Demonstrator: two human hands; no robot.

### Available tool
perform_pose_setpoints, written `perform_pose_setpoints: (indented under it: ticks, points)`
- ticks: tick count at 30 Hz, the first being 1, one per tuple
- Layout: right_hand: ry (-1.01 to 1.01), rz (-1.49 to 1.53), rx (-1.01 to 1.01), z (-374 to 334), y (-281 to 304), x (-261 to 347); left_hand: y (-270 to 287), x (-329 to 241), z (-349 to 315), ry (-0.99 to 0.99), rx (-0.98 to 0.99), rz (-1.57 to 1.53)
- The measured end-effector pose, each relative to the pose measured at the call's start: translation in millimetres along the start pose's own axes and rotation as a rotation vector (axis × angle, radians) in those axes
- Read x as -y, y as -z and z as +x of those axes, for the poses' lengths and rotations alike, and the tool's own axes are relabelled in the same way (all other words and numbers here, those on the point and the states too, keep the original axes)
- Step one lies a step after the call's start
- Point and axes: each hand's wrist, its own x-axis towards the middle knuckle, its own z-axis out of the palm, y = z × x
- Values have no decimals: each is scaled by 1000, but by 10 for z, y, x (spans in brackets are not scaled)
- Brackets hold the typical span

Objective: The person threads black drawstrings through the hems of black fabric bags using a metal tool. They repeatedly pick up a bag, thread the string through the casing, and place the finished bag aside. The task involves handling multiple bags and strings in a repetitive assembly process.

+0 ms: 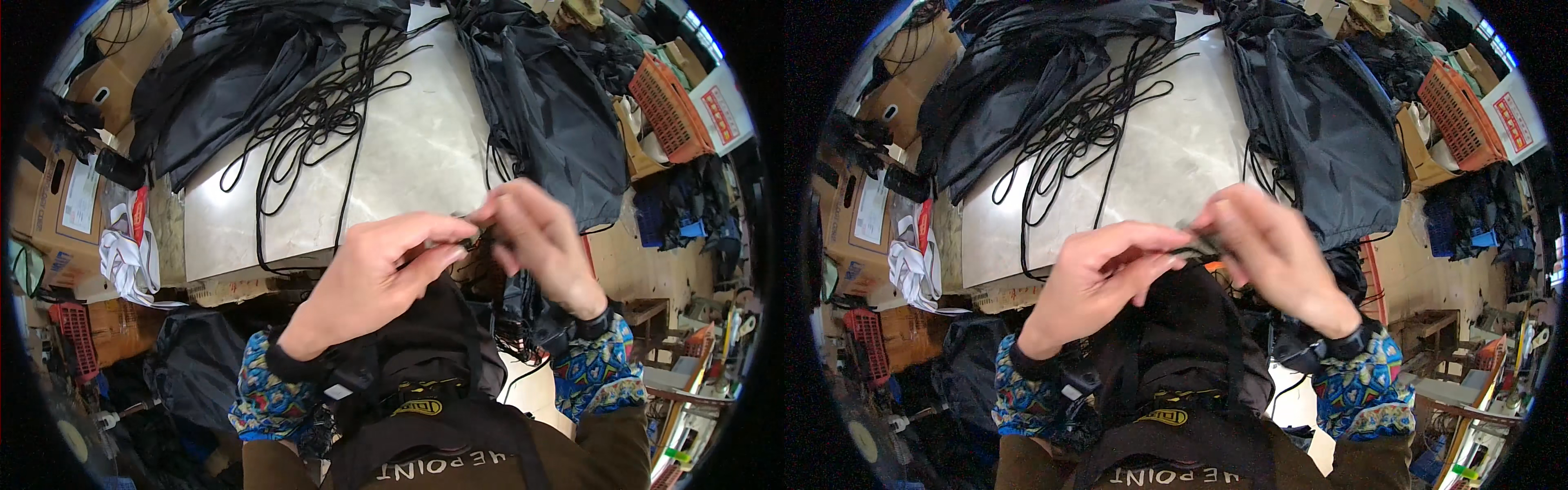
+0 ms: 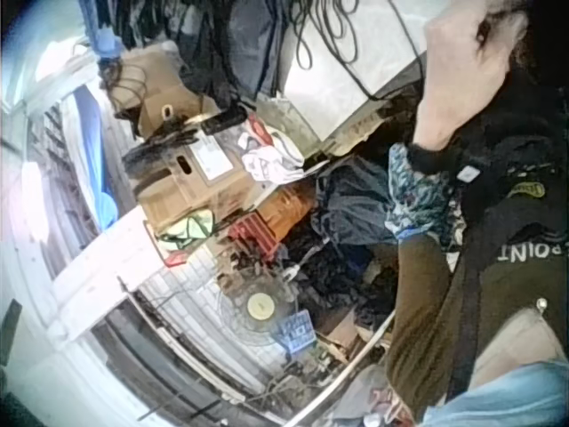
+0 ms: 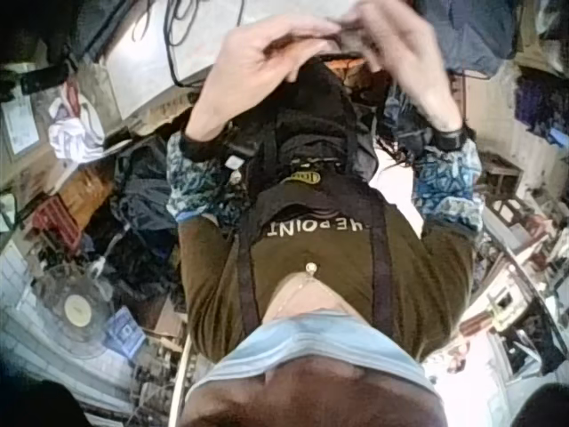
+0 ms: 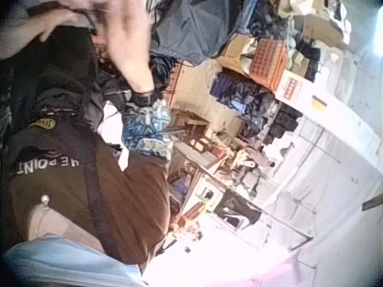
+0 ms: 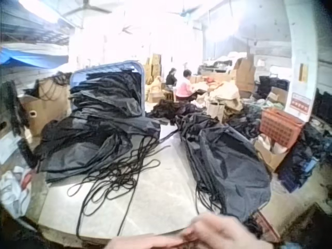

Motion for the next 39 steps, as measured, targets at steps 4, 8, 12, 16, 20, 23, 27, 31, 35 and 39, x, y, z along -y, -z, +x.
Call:
perform_pose_setpoints:
  ticks: [4,8,12,16,20,23,27,31,35,39]
  points:
    - [-63,-88,-25,5,-9,140,124,-55,21,104,-17,-21]
    - [71,59,-666,-38,465,80,654,298,-366,253,-68,109]
    - [208,202,-761,-114,866,57,1255,449,-744,339,-372,-9]
    - [21,-17,-577,-68,672,53,961,748,-483,103,-481,520]
    - [54,-114,-418,-36,442,113,641,1060,-324,-24,-246,1042]
    - [14,-184,-414,-74,468,148,793,1062,-379,94,-176,917]
    - [-17,-166,-447,-160,545,125,1191,914,-369,49,-797,1086]
    - [69,-125,-405,-205,554,193,428,754,-169,45,-456,609]
    - [136,10,-365,-258,465,323,-694,1009,283,-206,-139,364]
    - [247,-3,-695,-252,656,359,-911,1100,340,-194,155,507]
